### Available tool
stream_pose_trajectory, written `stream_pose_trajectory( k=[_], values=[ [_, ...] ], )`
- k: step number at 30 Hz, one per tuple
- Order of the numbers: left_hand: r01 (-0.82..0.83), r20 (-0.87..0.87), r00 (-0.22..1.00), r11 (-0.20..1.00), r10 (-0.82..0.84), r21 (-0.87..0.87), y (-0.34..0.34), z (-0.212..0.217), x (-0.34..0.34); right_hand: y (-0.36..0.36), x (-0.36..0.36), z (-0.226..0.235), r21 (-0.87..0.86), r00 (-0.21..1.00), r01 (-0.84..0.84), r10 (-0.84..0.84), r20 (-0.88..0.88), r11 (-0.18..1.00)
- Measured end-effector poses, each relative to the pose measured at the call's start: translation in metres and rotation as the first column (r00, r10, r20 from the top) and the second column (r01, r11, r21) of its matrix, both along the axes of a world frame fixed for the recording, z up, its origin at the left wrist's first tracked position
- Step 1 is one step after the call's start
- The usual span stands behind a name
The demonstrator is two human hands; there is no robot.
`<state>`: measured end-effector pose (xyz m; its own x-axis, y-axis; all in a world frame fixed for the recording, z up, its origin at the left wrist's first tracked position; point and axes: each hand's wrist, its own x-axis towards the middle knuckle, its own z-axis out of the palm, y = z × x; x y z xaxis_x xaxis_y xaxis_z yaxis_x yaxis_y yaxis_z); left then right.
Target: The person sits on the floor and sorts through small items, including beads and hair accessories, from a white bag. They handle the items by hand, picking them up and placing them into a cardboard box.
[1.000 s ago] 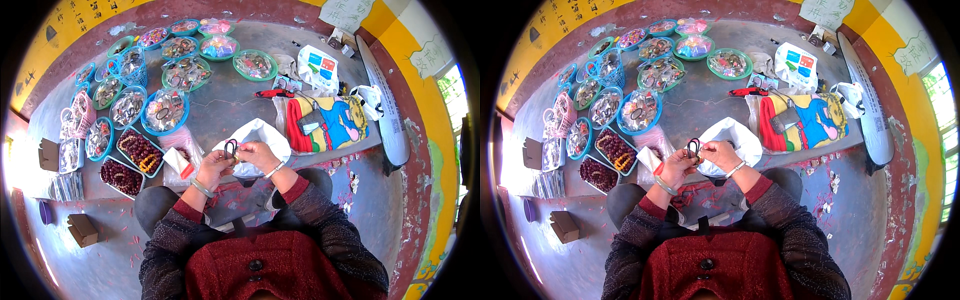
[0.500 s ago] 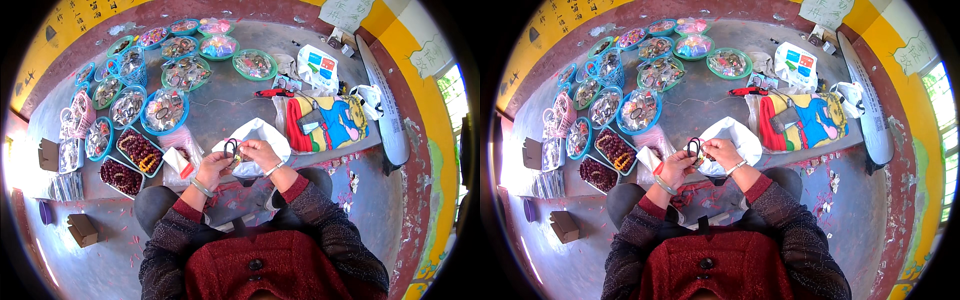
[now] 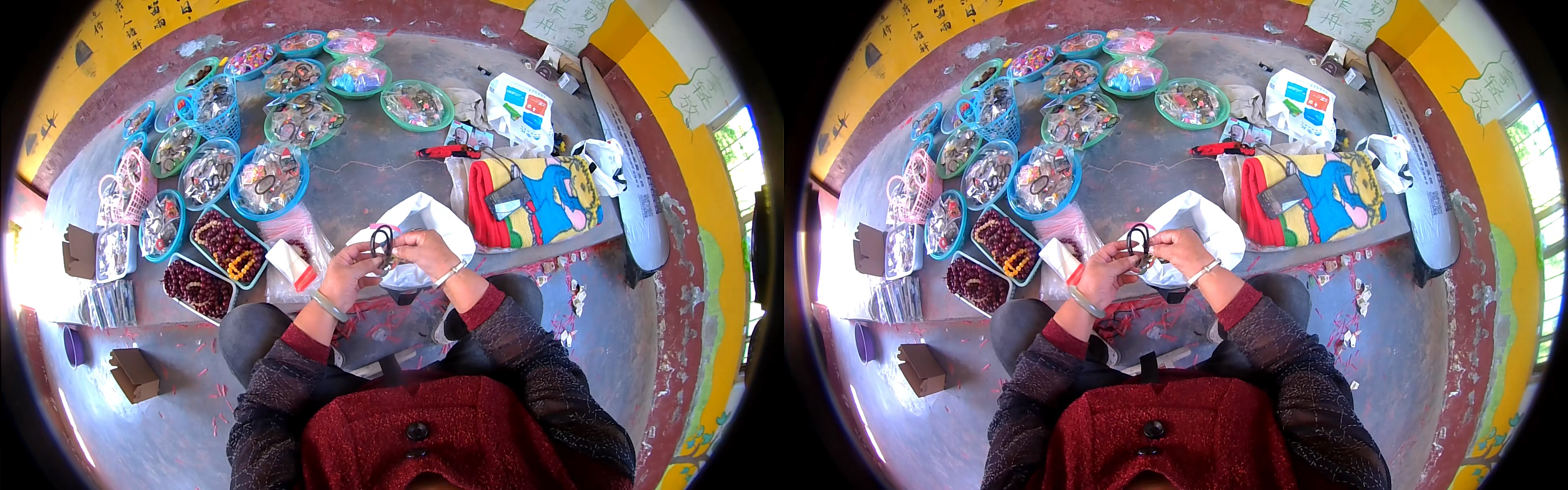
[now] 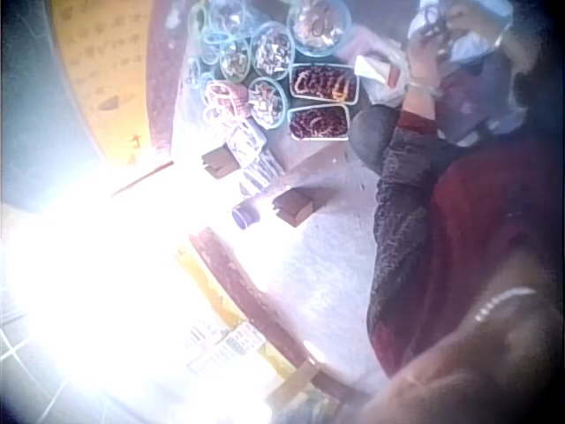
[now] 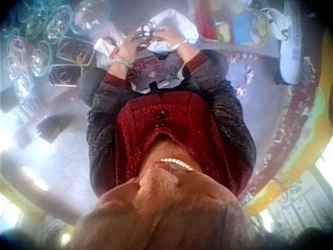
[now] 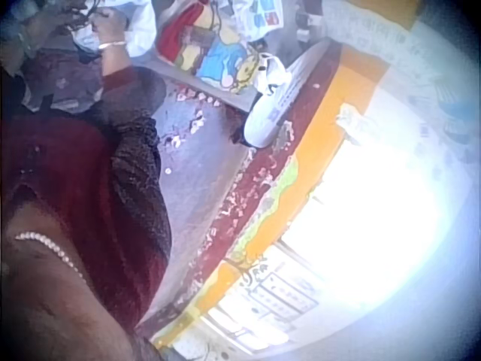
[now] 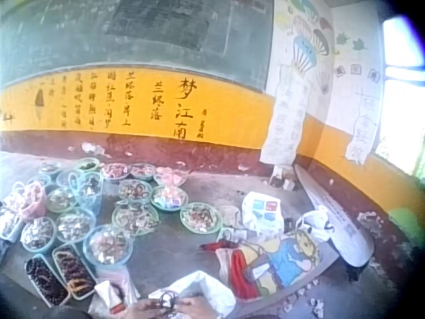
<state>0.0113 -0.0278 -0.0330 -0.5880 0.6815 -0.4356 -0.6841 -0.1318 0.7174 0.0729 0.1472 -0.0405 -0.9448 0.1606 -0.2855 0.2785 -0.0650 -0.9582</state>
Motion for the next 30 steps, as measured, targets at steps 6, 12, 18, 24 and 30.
stream_pose_trajectory(
  k=[6,12,18,24,30],
  values=[
    [0.026,0.022,0.999,1.0,-0.026,0.007,-0.003,-0.008,-0.002,-0.003,-0.002,0.004,-0.026,1.0,-0.017,0.018,0.011,1.0],
    [-0.028,-0.042,0.999,0.999,0.026,-0.03,0.001,0.002,0.002,-0.008,-0.001,0.004,-0.022,1.0,-0.01,0.01,0.021,1.0],
    [-0.051,-0.089,0.995,0.998,0.048,-0.035,0.001,-0.007,0.003,-0.008,-0.001,0.01,-0.11,0.999,-0.022,0.026,0.038,0.994],
    [-0.071,-0.165,0.984,0.996,0.063,-0.047,0.002,-0.015,0.003,-0.001,-0.001,0.009,-0.19,0.992,-0.102,0.114,0.058,0.977],
    [-0.08,-0.182,0.981,0.996,0.07,-0.049,0.005,-0.015,0.003,-0.012,0.0,0.007,0.069,0.998,-0.045,0.043,0.035,0.997]
  ],
)
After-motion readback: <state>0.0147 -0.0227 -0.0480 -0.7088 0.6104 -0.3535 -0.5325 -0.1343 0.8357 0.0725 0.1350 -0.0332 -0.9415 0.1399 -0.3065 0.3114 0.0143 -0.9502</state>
